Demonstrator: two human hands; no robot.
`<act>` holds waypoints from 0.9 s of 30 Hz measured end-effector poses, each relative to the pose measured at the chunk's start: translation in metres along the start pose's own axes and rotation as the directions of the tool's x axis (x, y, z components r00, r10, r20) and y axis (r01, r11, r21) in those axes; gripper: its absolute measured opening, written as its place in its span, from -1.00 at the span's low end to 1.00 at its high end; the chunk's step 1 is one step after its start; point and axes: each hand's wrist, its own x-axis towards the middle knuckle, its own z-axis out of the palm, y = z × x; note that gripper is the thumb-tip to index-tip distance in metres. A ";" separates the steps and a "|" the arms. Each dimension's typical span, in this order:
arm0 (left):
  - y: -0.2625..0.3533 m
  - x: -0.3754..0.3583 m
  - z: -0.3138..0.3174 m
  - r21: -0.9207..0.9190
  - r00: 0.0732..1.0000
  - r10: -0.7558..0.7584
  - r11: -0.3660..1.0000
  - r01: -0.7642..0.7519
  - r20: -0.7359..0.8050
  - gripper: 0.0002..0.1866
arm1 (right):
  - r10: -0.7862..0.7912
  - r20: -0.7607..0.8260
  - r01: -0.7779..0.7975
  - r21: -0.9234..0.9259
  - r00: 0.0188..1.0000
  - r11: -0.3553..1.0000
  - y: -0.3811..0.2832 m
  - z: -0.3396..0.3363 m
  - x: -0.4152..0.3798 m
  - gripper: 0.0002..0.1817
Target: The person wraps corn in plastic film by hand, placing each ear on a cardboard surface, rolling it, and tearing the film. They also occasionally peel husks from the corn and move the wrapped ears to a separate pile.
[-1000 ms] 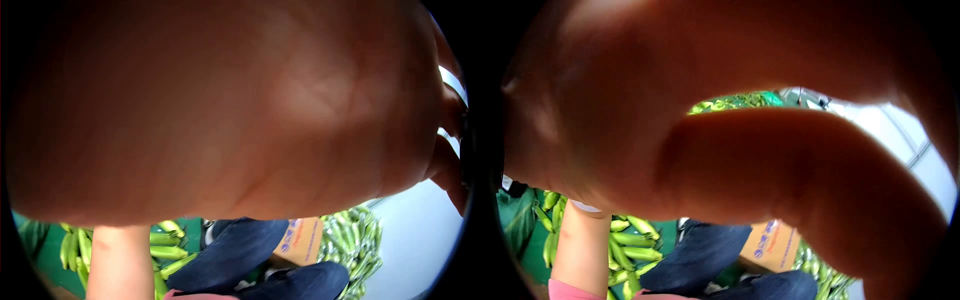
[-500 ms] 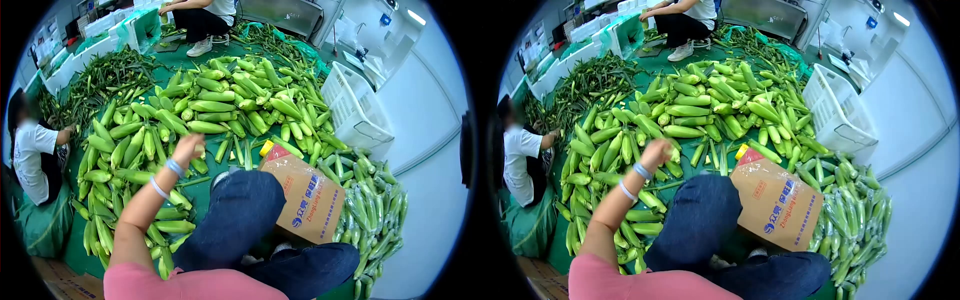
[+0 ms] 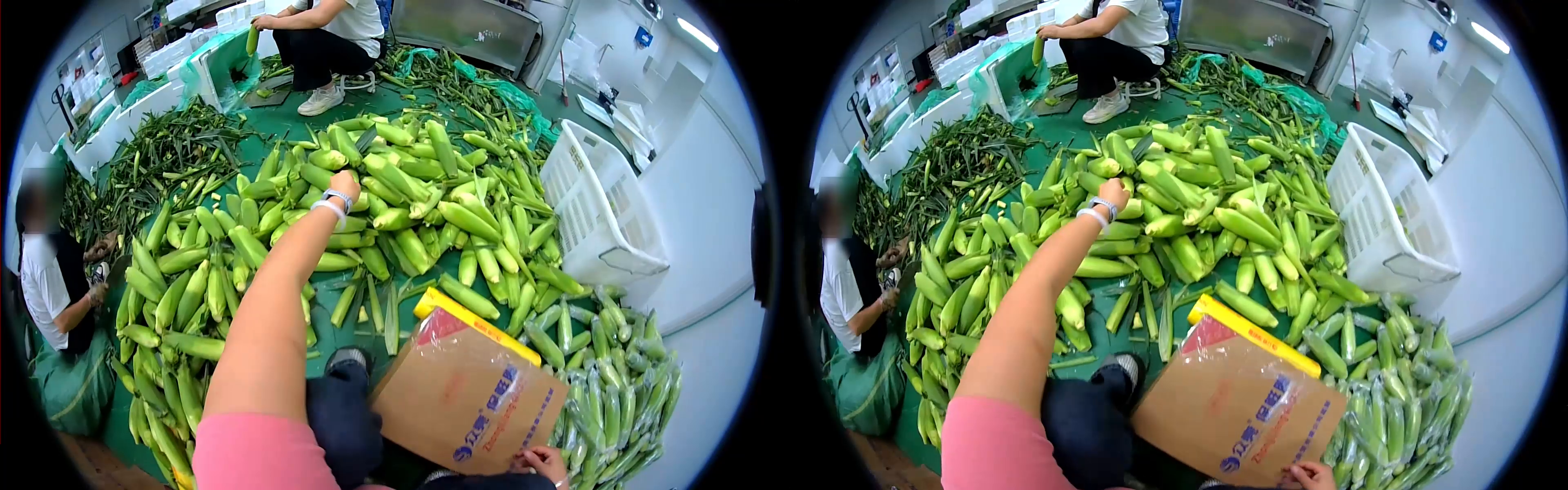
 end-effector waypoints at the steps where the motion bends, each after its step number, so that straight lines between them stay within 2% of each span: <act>1: -0.010 0.017 0.009 0.066 0.997 0.071 0.995 -0.070 -0.009 -0.70 | -0.065 0.032 0.067 -0.055 0.997 0.996 -0.014 -0.006 0.013 -0.77; 2: -0.023 0.023 0.023 0.126 0.992 0.130 0.984 -0.129 -0.001 -0.68 | -0.112 0.070 0.120 -0.118 0.991 0.986 -0.028 -0.014 0.020 -0.74; 3: -0.023 0.029 0.020 0.126 0.993 0.092 0.987 -0.100 0.073 -0.57 | -0.071 0.083 0.081 -0.131 0.994 0.988 -0.041 -0.017 0.036 -0.76; 4: -0.023 0.032 0.023 0.127 0.994 0.085 0.988 -0.094 0.073 -0.57 | -0.068 0.086 0.079 -0.136 0.994 0.988 -0.070 -0.011 0.051 -0.76; 6: -0.023 0.026 0.038 0.348 0.998 0.060 0.936 -0.047 -0.027 -0.48 | -0.063 0.203 0.168 -0.555 0.977 0.815 -0.133 0.024 0.065 -0.80; 7: -0.016 0.027 0.045 0.414 1.000 -0.012 0.910 0.009 0.005 -0.37 | -0.196 0.295 0.337 -0.569 0.935 0.750 -0.139 0.040 0.081 -0.81; 8: -0.004 0.029 0.043 0.418 1.000 -0.011 0.908 0.008 0.005 -0.37 | -0.329 0.387 0.503 -0.563 0.862 0.656 -0.146 0.057 0.098 -0.83; 10: 0.022 0.031 0.036 0.641 0.982 -0.180 0.760 0.103 0.055 -0.40 | -0.265 0.542 0.600 -0.671 0.798 0.435 -0.169 0.101 0.109 -0.80; 11: 0.020 0.037 0.045 0.674 0.984 -0.177 0.730 0.111 0.029 -0.45 | -0.341 0.583 0.675 -0.619 0.738 0.402 -0.165 0.122 0.111 -0.78; 12: -0.009 0.062 0.078 0.631 0.985 -0.168 0.760 0.155 -0.040 -0.45 | -0.414 0.616 0.742 -0.565 0.670 0.361 -0.158 0.138 0.112 -0.76; 13: -0.012 0.064 0.077 0.596 0.986 -0.146 0.787 0.162 -0.076 -0.44 | -0.424 0.607 0.740 -0.567 0.672 0.362 -0.155 0.148 0.111 -0.76; 14: -0.015 0.060 0.080 0.561 0.986 -0.129 0.811 0.166 -0.106 -0.43 | -0.500 0.616 0.793 -0.494 0.608 0.355 -0.151 0.154 0.105 -0.79; 15: -0.007 0.050 0.064 0.535 0.989 -0.141 0.833 0.143 -0.046 -0.34 | -0.571 0.619 0.841 -0.418 0.540 0.343 -0.148 0.155 0.102 -0.82; 16: -0.006 0.044 0.052 0.450 0.985 -0.170 0.881 0.148 0.009 -0.24 | -0.573 0.613 0.839 -0.415 0.544 0.353 -0.145 0.150 0.101 -0.82; 18: -0.019 0.033 0.033 0.195 0.984 -0.179 0.965 0.177 -0.007 -0.14 | -0.493 0.654 0.806 -0.346 0.574 0.481 -0.139 0.135 0.099 -0.81; 20: -0.043 -0.002 0.019 -0.214 0.980 -0.194 0.960 0.183 -0.035 -0.18 | -0.529 0.636 0.820 -0.348 0.562 0.454 -0.139 0.123 0.105 -0.73; 21: -0.038 -0.038 0.004 -0.573 0.970 -0.198 0.783 0.243 0.141 -0.21 | -0.528 0.611 0.805 -0.384 0.589 0.452 -0.147 0.118 0.108 -0.73; 22: -0.023 -0.080 -0.021 -0.821 0.947 -0.122 0.474 0.319 0.298 -0.23 | -0.532 0.583 0.788 -0.420 0.615 0.450 -0.156 0.114 0.111 -0.73; 24: 0.020 -0.156 -0.067 -0.876 0.871 0.099 0.015 0.483 0.482 -0.19 | -0.646 0.580 0.866 -0.388 0.496 0.316 -0.169 0.111 0.126 -0.65; 26: 0.044 -0.206 -0.073 -0.813 0.818 0.342 -0.204 0.545 0.462 -0.17 | -0.598 0.485 0.768 -0.466 0.638 0.440 -0.200 0.114 0.130 -0.64; 27: 0.058 -0.224 -0.072 -0.752 0.773 0.424 -0.264 0.604 0.472 -0.17 | -0.653 0.396 0.763 -0.298 0.645 0.573 -0.203 0.118 0.147 -0.61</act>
